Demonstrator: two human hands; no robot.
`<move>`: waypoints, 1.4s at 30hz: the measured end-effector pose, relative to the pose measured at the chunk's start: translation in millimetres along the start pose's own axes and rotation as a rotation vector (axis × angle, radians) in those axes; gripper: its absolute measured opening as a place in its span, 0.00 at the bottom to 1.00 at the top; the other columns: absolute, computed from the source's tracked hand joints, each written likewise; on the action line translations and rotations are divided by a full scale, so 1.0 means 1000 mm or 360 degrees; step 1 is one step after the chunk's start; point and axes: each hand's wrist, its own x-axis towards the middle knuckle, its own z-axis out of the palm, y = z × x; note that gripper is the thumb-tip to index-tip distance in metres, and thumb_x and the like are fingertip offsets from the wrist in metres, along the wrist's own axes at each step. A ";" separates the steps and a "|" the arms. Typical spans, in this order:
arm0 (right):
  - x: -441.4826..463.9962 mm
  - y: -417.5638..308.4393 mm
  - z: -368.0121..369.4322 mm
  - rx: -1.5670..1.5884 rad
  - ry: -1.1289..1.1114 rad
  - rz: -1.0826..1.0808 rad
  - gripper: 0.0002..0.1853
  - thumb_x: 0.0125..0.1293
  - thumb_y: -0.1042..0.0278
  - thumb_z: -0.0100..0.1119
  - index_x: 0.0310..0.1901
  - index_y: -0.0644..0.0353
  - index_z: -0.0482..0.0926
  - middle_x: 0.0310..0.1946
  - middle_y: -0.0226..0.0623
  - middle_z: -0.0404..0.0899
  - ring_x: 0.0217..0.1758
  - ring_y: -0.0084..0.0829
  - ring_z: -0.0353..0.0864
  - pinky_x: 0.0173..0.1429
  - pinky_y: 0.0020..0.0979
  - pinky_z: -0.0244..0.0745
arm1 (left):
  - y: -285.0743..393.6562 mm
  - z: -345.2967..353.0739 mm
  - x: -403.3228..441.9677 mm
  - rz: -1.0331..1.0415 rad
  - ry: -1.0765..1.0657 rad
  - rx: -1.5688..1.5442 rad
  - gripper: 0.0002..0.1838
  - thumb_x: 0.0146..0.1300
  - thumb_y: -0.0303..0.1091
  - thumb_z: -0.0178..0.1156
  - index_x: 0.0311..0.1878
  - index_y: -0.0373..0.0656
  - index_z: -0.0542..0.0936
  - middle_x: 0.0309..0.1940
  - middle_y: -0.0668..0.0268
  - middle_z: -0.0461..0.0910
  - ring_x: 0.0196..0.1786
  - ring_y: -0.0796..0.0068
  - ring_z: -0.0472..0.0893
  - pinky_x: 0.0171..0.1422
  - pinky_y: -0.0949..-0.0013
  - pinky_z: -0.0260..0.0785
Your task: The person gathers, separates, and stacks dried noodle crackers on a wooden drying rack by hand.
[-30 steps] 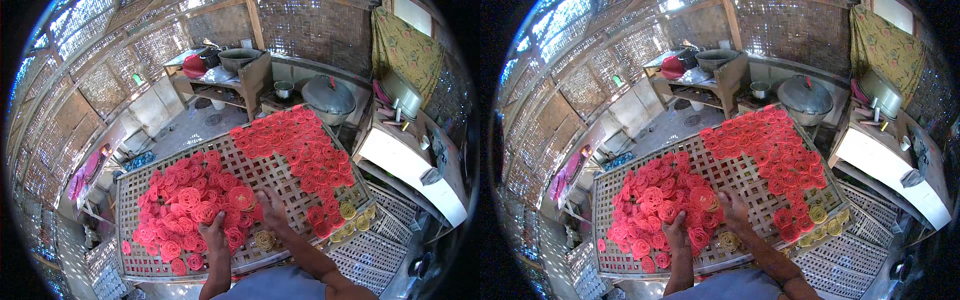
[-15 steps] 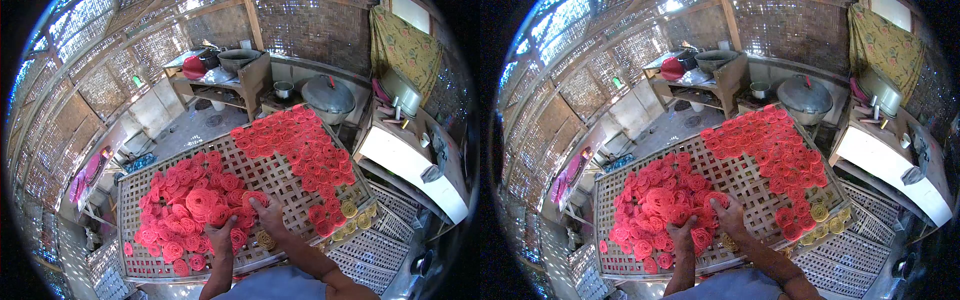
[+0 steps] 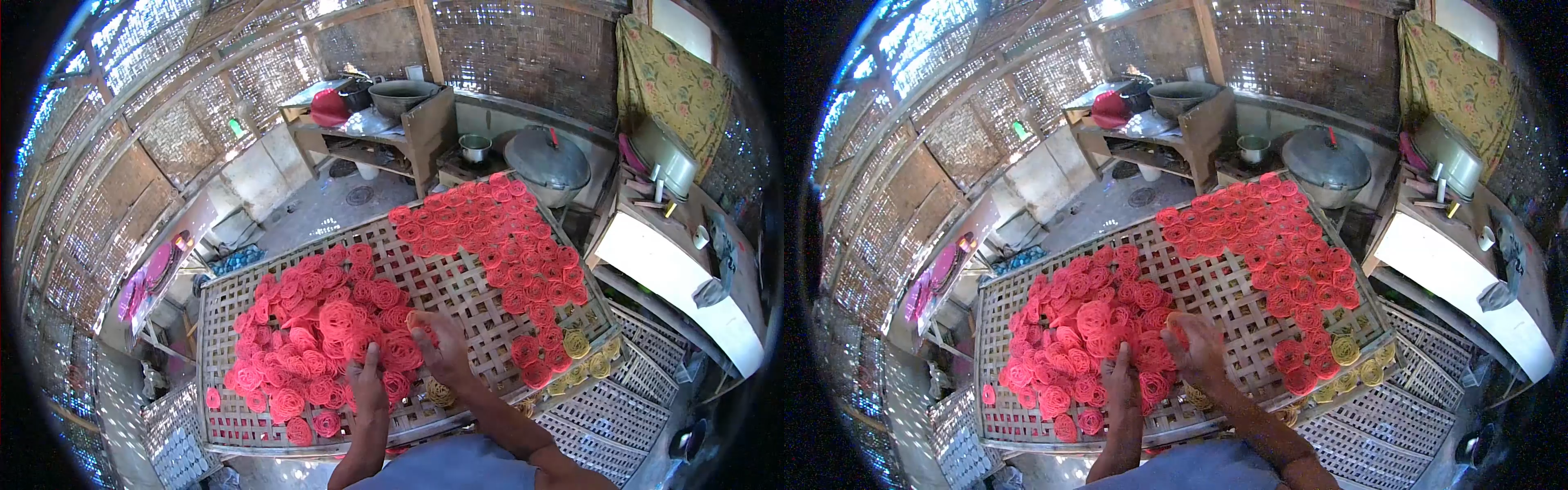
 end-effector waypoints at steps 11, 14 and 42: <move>-0.029 0.002 0.024 0.1559 -0.0301 0.1094 0.17 0.73 0.57 0.59 0.47 0.66 0.82 0.40 0.34 0.85 0.41 0.23 0.82 0.47 0.30 0.77 | -0.015 -0.009 -0.002 -0.0105 -0.0183 -0.0319 0.10 0.71 0.31 0.60 0.50 0.37 0.81 0.48 0.60 0.85 0.51 0.67 0.84 0.62 0.62 0.75; -0.034 0.028 0.031 0.1052 -0.0190 0.1169 0.14 0.73 0.60 0.61 0.46 0.65 0.82 0.37 0.30 0.84 0.38 0.19 0.82 0.43 0.25 0.78 | 0.007 0.001 -0.003 -0.0058 -0.0296 -0.0335 0.10 0.69 0.30 0.61 0.50 0.37 0.81 0.48 0.60 0.85 0.52 0.66 0.83 0.63 0.60 0.74; -0.011 0.022 -0.016 -0.0114 0.0067 0.0235 0.27 0.67 0.54 0.66 0.60 0.66 0.77 0.57 0.49 0.80 0.66 0.45 0.75 0.71 0.46 0.67 | -0.010 -0.008 0.002 0.0099 -0.0344 0.0909 0.16 0.69 0.37 0.63 0.53 0.37 0.82 0.60 0.59 0.78 0.61 0.66 0.78 0.64 0.64 0.69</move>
